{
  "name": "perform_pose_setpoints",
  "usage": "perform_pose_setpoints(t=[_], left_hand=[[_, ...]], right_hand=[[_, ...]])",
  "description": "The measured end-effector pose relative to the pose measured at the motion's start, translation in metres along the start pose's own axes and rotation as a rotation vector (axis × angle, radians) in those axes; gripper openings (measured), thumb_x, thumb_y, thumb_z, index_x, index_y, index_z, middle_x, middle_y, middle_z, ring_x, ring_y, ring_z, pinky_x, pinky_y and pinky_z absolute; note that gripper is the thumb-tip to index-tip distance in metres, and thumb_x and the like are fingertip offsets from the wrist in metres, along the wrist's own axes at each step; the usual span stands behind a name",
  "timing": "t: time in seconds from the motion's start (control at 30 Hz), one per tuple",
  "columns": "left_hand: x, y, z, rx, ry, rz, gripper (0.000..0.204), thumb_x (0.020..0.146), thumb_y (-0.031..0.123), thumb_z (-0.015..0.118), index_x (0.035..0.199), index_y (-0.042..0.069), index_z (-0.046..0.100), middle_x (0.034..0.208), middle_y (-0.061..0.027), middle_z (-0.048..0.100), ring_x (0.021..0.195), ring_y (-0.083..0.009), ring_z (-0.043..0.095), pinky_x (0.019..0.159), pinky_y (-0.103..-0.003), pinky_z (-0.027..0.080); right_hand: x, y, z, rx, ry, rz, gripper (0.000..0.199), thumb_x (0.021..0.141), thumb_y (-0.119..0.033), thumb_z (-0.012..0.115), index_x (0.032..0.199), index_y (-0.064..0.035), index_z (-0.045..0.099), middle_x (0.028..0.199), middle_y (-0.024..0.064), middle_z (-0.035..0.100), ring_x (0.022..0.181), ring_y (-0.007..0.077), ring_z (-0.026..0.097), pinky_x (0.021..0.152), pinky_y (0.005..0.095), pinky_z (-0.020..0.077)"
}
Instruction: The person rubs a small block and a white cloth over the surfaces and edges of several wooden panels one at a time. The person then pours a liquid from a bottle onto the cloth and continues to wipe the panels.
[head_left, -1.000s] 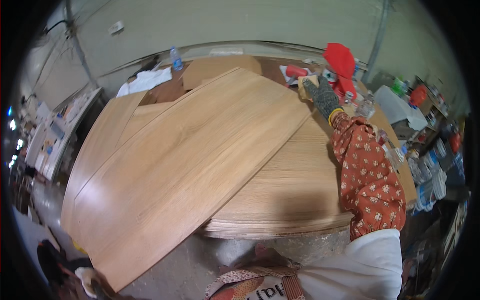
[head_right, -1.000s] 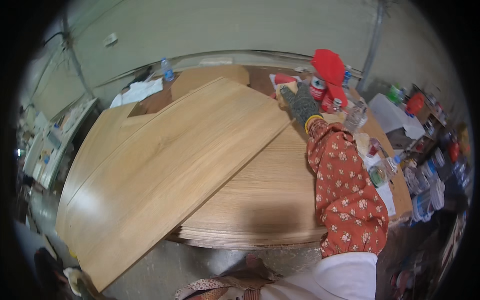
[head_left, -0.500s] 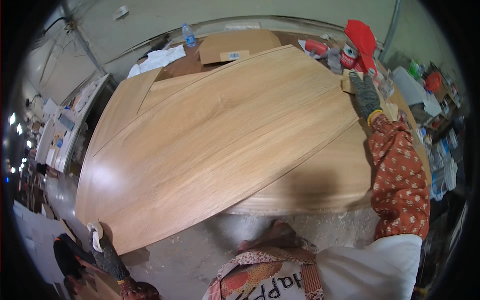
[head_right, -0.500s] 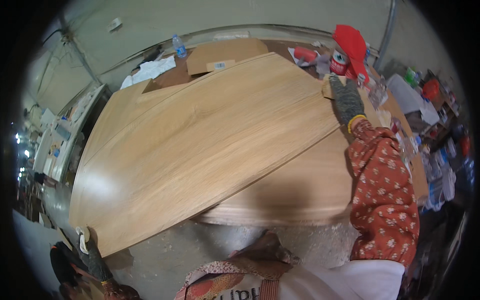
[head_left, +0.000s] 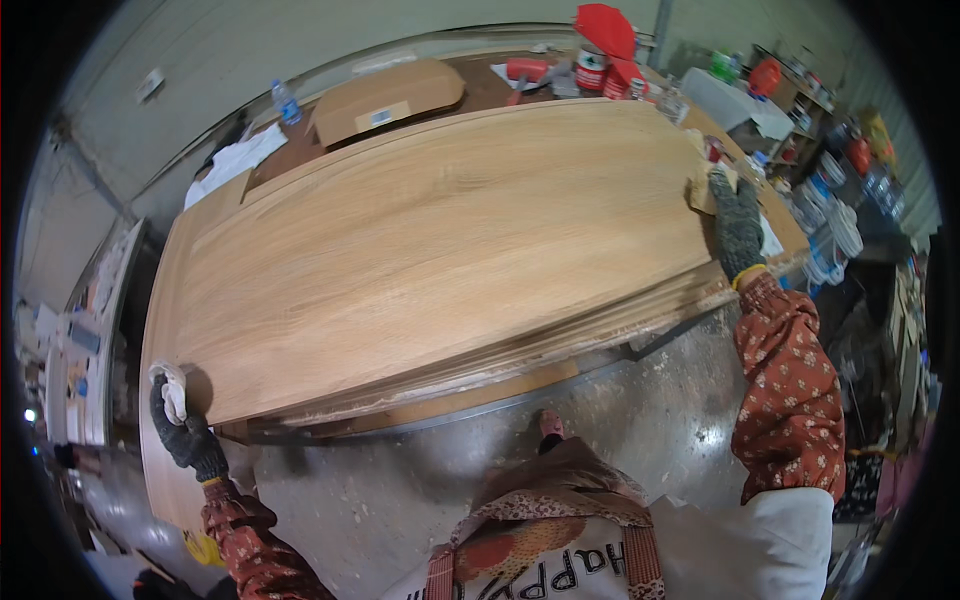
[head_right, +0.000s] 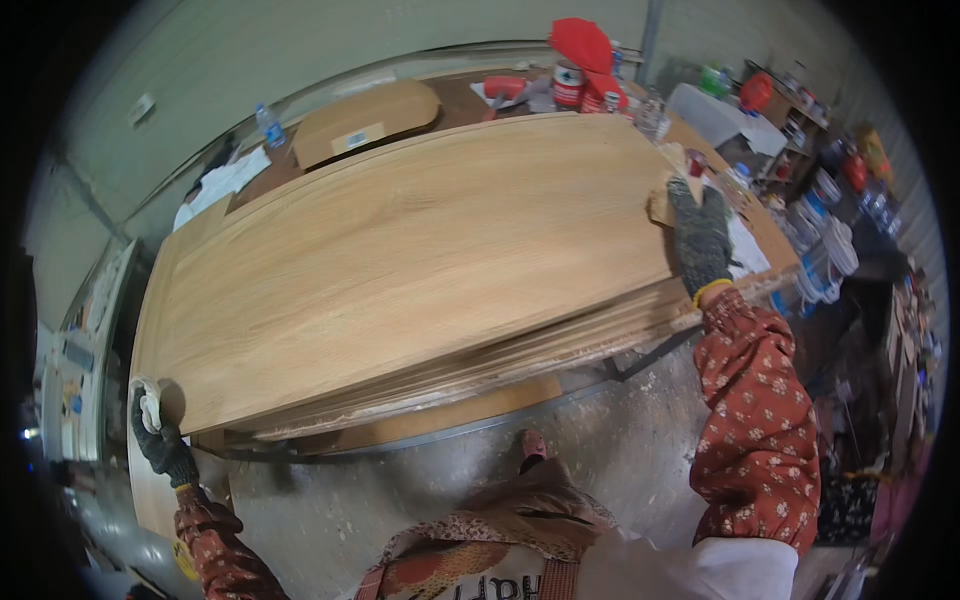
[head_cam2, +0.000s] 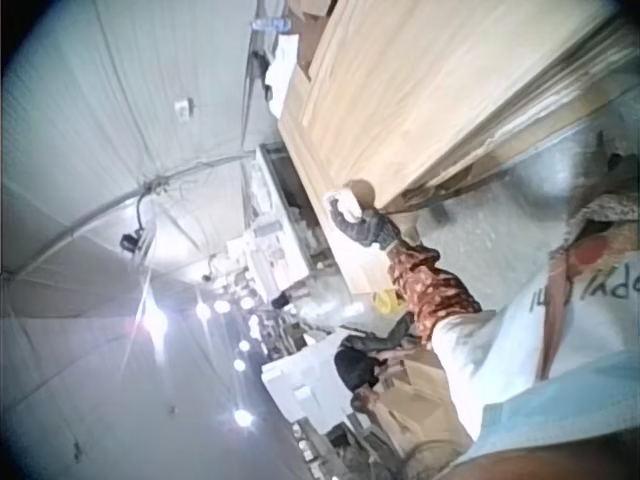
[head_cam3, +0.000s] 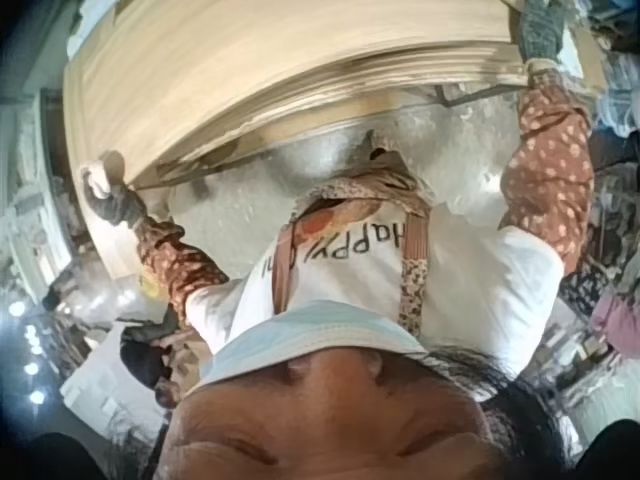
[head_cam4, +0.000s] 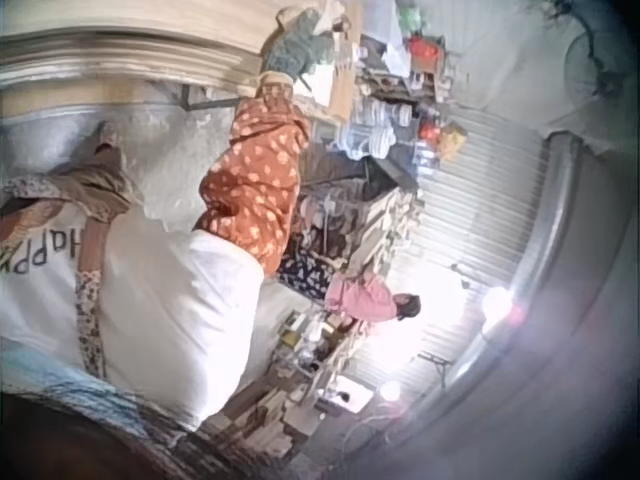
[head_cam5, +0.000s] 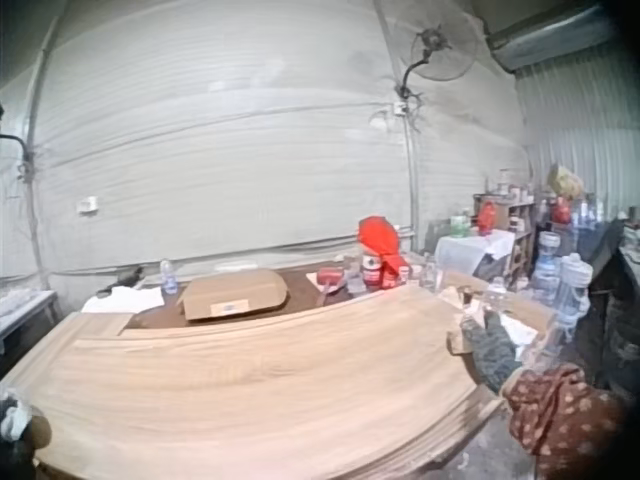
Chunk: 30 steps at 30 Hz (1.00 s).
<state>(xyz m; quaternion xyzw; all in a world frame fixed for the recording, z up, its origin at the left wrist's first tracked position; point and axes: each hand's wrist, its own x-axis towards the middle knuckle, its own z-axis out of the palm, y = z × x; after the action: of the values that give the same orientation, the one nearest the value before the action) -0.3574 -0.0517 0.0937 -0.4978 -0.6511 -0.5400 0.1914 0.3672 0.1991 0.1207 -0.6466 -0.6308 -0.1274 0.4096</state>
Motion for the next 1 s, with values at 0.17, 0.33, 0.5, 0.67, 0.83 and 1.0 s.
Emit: perform_pose_setpoints(t=[0.17,0.33,0.5,0.67,0.83,1.0], left_hand=[[-0.024,0.074,0.032,-0.362,-0.1,0.012,0.047,0.076,0.008,0.051,0.122,-0.005,0.049,0.125,-0.0175,0.052,0.117,-0.0277,0.049,0.102,-0.037,0.036],[-0.062,0.192,0.105,-0.202,-0.191,0.106,0.048,0.083,0.028,0.055,0.121,-0.002,0.052,0.128,-0.0183,0.05,0.118,-0.0305,0.048,0.101,-0.038,0.036],[-0.109,0.294,0.178,0.028,-0.339,0.439,0.049,0.088,0.045,0.046,0.12,0.009,0.057,0.134,-0.0171,0.044,0.126,-0.0344,0.039,0.105,-0.046,0.028],[-0.145,0.389,0.256,-0.138,-0.363,0.694,0.048,0.087,0.043,0.045,0.122,0.011,0.056,0.135,-0.0151,0.044,0.127,-0.0322,0.038,0.103,-0.046,0.03],[-0.196,0.472,0.322,-0.073,-0.365,0.736,0.052,0.078,0.036,0.051,0.126,0.016,0.053,0.137,-0.0125,0.043,0.129,-0.033,0.036,0.106,-0.048,0.027],[-0.207,0.522,0.337,-0.468,-0.526,0.785,0.052,0.07,0.026,0.061,0.12,0.015,0.055,0.131,-0.0169,0.048,0.12,-0.0342,0.046,0.1,-0.048,0.035]], right_hand=[[-0.001,-0.059,-0.003,0.317,0.069,0.311,0.052,0.085,-0.044,0.059,0.108,0.0025,0.054,0.103,0.0203,0.058,0.094,0.0313,0.056,0.085,0.0386,0.0413],[0.0,-0.057,-0.018,0.505,0.072,0.335,0.05,0.084,-0.037,0.062,0.11,0.0049,0.054,0.103,0.0186,0.059,0.094,0.0268,0.056,0.086,0.0357,0.0426],[-0.003,-0.031,-0.022,0.674,0.006,0.294,0.05,0.087,-0.034,0.059,0.119,0.0042,0.05,0.11,0.0202,0.057,0.1,0.0288,0.055,0.088,0.0365,0.0421],[-0.021,0.025,-0.02,0.053,0.058,-0.373,0.049,0.086,-0.015,0.057,0.128,0.0052,0.043,0.122,0.0253,0.051,0.116,0.0379,0.048,0.097,0.0405,0.0386],[-0.026,0.05,-0.029,0.359,-0.046,-0.342,0.055,0.075,-0.008,0.064,0.127,-0.0003,0.048,0.128,0.0229,0.048,0.119,0.0332,0.048,0.098,0.0386,0.04],[-0.013,0.13,-0.05,0.188,0.117,-0.245,0.046,0.083,-0.013,0.063,0.125,0.0009,0.047,0.124,0.02,0.05,0.114,0.0304,0.051,0.093,0.0361,0.0436]])
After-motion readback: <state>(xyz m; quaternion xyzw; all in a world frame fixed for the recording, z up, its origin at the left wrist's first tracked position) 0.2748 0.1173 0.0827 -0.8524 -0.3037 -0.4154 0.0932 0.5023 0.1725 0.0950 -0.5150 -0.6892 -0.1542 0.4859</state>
